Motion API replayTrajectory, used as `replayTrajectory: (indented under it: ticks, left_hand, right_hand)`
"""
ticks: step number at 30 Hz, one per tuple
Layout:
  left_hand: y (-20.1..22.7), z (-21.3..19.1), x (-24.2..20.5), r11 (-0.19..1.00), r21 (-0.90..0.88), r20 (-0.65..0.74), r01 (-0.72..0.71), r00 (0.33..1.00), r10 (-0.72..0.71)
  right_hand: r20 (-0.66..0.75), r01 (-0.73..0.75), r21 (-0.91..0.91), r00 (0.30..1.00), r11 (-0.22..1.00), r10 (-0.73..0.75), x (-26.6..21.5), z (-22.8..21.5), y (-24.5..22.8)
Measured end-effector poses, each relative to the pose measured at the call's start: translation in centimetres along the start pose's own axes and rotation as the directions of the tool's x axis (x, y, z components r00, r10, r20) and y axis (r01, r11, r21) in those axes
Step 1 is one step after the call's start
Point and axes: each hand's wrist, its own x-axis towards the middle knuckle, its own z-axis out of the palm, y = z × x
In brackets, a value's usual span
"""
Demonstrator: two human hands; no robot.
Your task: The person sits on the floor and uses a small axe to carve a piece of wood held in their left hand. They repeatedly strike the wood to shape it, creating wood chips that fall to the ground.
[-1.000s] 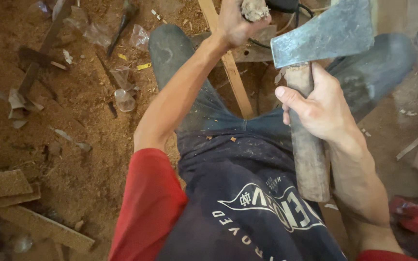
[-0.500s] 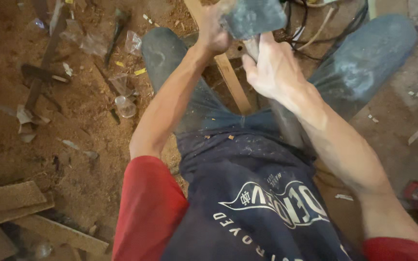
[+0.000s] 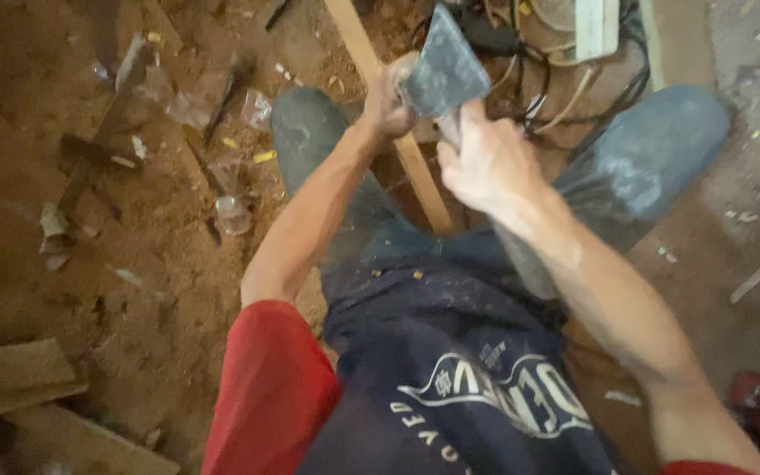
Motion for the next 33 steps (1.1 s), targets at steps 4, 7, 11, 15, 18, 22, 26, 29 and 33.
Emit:
replayTrajectory:
  ticks: [4, 7, 11, 15, 18, 22, 26, 29, 33]
  left_hand:
    - [1.3, 0.0, -2.9, 0.971, 0.003, -0.040, 0.237, 0.971, -0.237]
    - [2.0, -0.3, -3.0, 0.986, 0.136, 0.002, 0.098, 0.995, -0.099]
    - [0.8, -0.6, -0.5, 0.996, 0.085, -0.121, 0.042, 0.992, -0.031]
    - [-0.3, 0.2, -2.3, 0.945, -0.176, -0.181, 0.276, 0.934, -0.307]
    - [-0.7, 0.1, -1.3, 0.945, -0.133, -0.201, 0.299, 0.925, -0.321]
    - [0.7, 1.0, -0.3, 0.993, -0.099, -0.227, 0.070, 0.970, -0.091]
    - [2.2, 1.1, 0.5, 0.947, -0.005, -0.145, 0.321, 0.937, -0.318]
    - [2.6, 1.0, -0.1, 0.957, 0.002, -0.154, 0.290, 0.946, -0.286]
    - [1.6, 1.4, -0.8, 0.962, 0.003, -0.168, 0.272, 0.949, -0.267]
  right_hand:
    - [-0.099, 0.061, 0.026, 0.993, 0.998, -0.058, -1.5, 1.6, 2.7]
    - [-0.102, 0.082, -0.063, 0.991, 0.995, -0.088, -1.2, 3.6, 2.1]
    - [0.083, -0.015, -0.037, 0.996, 0.999, 0.018, 1.0, 3.1, 1.3]
    - [-0.057, 0.148, 0.034, 0.988, 0.988, -0.145, -0.2, 1.6, 2.9]
    - [-0.026, 0.016, 0.218, 1.000, 0.976, -0.011, -1.0, -0.3, 2.4]
    - [-0.060, 0.062, 0.301, 0.997, 0.952, -0.046, -2.7, -2.1, 0.4]
    - [-0.105, 0.138, 0.262, 0.988, 0.955, -0.114, -3.4, -2.9, -0.4]
    - [-0.102, 0.120, 0.225, 0.990, 0.967, -0.099, -3.5, -2.4, 0.2]
    - [-0.102, 0.103, 0.245, 0.992, 0.964, -0.080, -4.0, -2.6, 0.5]
